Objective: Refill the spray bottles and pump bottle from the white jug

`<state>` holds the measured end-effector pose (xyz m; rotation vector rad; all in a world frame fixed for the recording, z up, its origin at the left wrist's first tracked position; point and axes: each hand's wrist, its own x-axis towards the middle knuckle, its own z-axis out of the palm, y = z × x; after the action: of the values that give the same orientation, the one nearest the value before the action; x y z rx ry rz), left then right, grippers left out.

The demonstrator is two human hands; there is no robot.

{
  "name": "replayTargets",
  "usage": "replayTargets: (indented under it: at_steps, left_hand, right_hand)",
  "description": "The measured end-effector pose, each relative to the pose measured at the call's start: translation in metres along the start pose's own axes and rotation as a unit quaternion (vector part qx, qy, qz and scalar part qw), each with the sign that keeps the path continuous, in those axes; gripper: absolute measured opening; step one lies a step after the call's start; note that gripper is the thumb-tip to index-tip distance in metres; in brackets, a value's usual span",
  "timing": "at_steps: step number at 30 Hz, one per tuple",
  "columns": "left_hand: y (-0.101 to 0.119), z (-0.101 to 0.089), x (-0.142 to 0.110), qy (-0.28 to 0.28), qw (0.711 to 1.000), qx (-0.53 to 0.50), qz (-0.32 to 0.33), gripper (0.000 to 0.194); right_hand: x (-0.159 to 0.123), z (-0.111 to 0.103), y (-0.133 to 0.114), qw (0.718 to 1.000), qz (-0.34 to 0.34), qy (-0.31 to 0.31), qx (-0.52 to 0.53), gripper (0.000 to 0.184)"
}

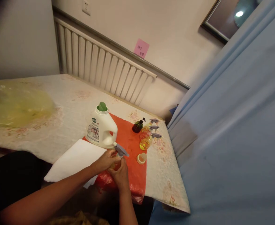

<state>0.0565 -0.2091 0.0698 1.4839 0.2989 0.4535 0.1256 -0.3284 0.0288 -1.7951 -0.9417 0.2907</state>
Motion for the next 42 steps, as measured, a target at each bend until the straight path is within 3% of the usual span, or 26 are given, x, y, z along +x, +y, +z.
replayTargets:
  at_steps: [7,13,16,19,22,28,32,37,40,42]
  left_hand:
    - [0.045,0.001,0.001,-0.028,0.998,-0.05,0.022,0.034]
    - [0.077,-0.003,-0.004,-0.015,0.996,-0.077,0.04,0.036]
    - [0.082,-0.007,-0.005,-0.005,0.997,-0.04,0.063,0.031]
    - [0.086,-0.007,-0.007,-0.015,0.99,0.107,0.088,0.018]
    - [0.09,-0.004,-0.007,-0.04,0.971,0.203,0.122,0.019]
    - [0.097,-0.002,-0.004,-0.018,0.973,0.21,0.091,0.019]
    - [0.1,-0.006,-0.003,0.019,0.976,0.186,0.111,0.018]
    - [0.097,-0.005,-0.003,-0.069,0.971,0.207,0.101,0.016]
    - [0.097,-0.005,-0.002,-0.009,0.976,0.184,0.112,0.018]
    - [0.096,-0.005,-0.001,-0.01,0.978,0.184,0.102,0.017]
  right_hand:
    - [0.0,0.001,-0.002,1.0,-0.009,0.008,0.002,0.071]
    - [0.001,0.003,0.007,0.999,-0.007,0.032,-0.015,0.076]
    - [0.001,0.004,0.007,0.999,-0.008,0.034,-0.012,0.079]
    - [0.001,0.002,0.002,1.0,-0.008,0.018,0.008,0.078]
    - [0.0,0.0,-0.004,0.999,-0.022,-0.011,0.039,0.08]
    - [0.0,0.0,-0.004,1.0,-0.024,0.006,0.014,0.074]
    - [0.0,0.002,0.0,0.999,-0.002,0.031,-0.011,0.073]
    - [-0.001,0.002,-0.002,1.0,-0.003,0.005,0.009,0.072]
    - [0.0,0.001,-0.001,1.0,0.005,0.02,-0.003,0.075]
    - [0.0,0.002,0.001,1.0,0.008,0.025,-0.012,0.074]
